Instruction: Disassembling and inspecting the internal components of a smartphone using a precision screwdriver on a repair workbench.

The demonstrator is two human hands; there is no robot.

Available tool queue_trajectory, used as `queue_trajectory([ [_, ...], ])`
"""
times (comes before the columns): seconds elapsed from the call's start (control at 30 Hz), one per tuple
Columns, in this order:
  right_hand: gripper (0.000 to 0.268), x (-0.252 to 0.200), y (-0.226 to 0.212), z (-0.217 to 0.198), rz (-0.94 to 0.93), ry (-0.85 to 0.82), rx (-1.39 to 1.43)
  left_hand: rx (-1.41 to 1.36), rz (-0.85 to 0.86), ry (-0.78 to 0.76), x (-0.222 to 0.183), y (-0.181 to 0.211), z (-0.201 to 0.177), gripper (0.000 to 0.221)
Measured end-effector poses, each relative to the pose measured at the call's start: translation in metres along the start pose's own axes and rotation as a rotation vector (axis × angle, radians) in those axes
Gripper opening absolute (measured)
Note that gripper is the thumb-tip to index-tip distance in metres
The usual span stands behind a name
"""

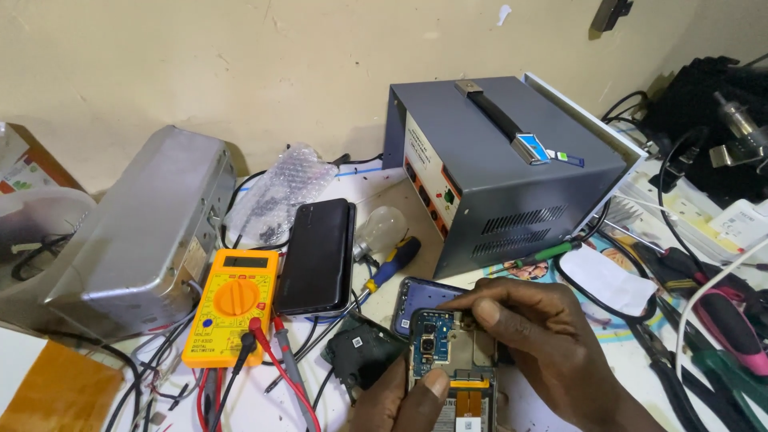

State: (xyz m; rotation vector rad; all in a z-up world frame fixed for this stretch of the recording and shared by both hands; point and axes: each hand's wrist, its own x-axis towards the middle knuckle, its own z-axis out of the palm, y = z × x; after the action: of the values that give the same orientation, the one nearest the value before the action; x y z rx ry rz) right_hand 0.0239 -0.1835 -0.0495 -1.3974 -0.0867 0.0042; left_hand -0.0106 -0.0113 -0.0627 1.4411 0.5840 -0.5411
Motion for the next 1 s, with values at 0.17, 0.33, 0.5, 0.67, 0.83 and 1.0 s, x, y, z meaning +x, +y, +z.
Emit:
queue_trajectory([
  [0.17, 0.043, 0.000, -0.008, 0.005, 0.112, 0.080, 0.074, -0.075, 0.000, 0.056, -0.002, -0.001, 0.004, 0.046],
  [0.33, 0.043, -0.001, -0.008, 0.003, 0.078, 0.043, 0.076, -0.044, -0.009, 0.005, -0.005, 0.004, 0.001, 0.045],
  [0.5, 0.042, -0.001, -0.007, 0.000, 0.058, 0.001, 0.053, 0.012, 0.047, 0.023, 0.003, -0.003, 0.000, 0.045],
  [0.67, 0.035, -0.006, -0.012, 0.010, 0.047, 0.094, -0.113, 0.060, 0.101, 0.025, -0.003, -0.002, 0.002, 0.046],
  [0.83, 0.021, -0.006, -0.004, 0.011, -0.026, 0.123, -0.187, 0.152, 0.103, 0.084, -0.009, 0.000, 0.006, 0.042],
  [1.0, 0.009, -0.005, -0.004, 0.012, -0.010, 0.110, -0.270, 0.078, 0.179, 0.051, -0.002, -0.010, 0.005, 0.049],
])
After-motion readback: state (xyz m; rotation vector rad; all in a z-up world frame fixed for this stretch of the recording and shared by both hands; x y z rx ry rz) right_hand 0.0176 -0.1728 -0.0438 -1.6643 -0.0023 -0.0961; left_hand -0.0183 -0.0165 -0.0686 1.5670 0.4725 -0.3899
